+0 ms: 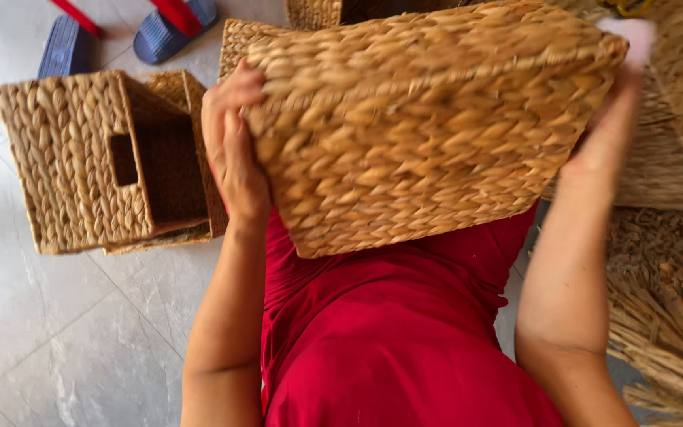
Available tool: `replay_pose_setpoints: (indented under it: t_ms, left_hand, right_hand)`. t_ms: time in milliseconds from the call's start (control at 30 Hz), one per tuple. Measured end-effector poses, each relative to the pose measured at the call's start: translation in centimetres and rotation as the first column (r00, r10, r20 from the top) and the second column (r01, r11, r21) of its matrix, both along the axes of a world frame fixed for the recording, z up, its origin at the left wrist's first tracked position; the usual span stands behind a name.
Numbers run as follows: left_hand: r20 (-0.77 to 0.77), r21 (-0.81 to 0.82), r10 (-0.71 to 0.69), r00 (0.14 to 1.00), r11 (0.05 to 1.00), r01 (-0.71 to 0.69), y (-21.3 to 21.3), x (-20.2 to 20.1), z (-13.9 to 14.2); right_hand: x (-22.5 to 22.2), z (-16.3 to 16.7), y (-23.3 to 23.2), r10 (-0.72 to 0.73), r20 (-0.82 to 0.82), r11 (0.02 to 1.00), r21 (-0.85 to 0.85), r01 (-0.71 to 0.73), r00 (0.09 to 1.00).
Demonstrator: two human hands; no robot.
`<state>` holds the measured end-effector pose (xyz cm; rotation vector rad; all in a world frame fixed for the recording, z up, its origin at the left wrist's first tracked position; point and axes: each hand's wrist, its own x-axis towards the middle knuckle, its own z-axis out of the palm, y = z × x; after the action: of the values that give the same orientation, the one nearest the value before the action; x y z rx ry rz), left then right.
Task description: The person sits on the floor holding a woven water-hyacinth basket on their lap and brushes its outer surface, sides and interior with a handheld brush. They turn the basket to reach different areas, trim stray fibers from an edge with scissors, and resume brushing the woven surface.
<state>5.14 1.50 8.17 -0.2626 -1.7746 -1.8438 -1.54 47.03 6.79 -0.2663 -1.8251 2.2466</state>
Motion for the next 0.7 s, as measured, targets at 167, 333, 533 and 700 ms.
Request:
replay_pose_setpoints:
  t_ms: [167, 333, 533, 700]
  left_hand:
    - [-0.067, 0.161, 0.004, 0.998, 0.987, 0.007, 1.2, 3.9, 1.1]
    - [0.21, 0.292, 0.007, 0.978, 0.954, -0.07, 0.1, 3.5, 1.5]
    - [0.34, 0.273, -0.313, 0.887, 0.935, 0.226, 1.1, 2.2, -0.6]
    - [0.298, 0.318, -0.312, 0.902, 0.924, 0.214, 2.8, 2.5, -0.7]
  right_hand:
    - [-0.3, -1.1, -1.6, 0.125, 0.046, 0.899, -0.429, -0.093, 0.991]
    - [0.9, -0.6, -2.3, 0.197, -0.039, 0.776, -0.604, -0.18, 0.98]
    - [2.6, 0.0, -2.7, 0.234, -0.15, 0.675, -0.686, -0.272, 0.961]
    - [3.6, 0.7, -2.7, 0.24, -0.2, 0.631, -0.712, -0.309, 0.95]
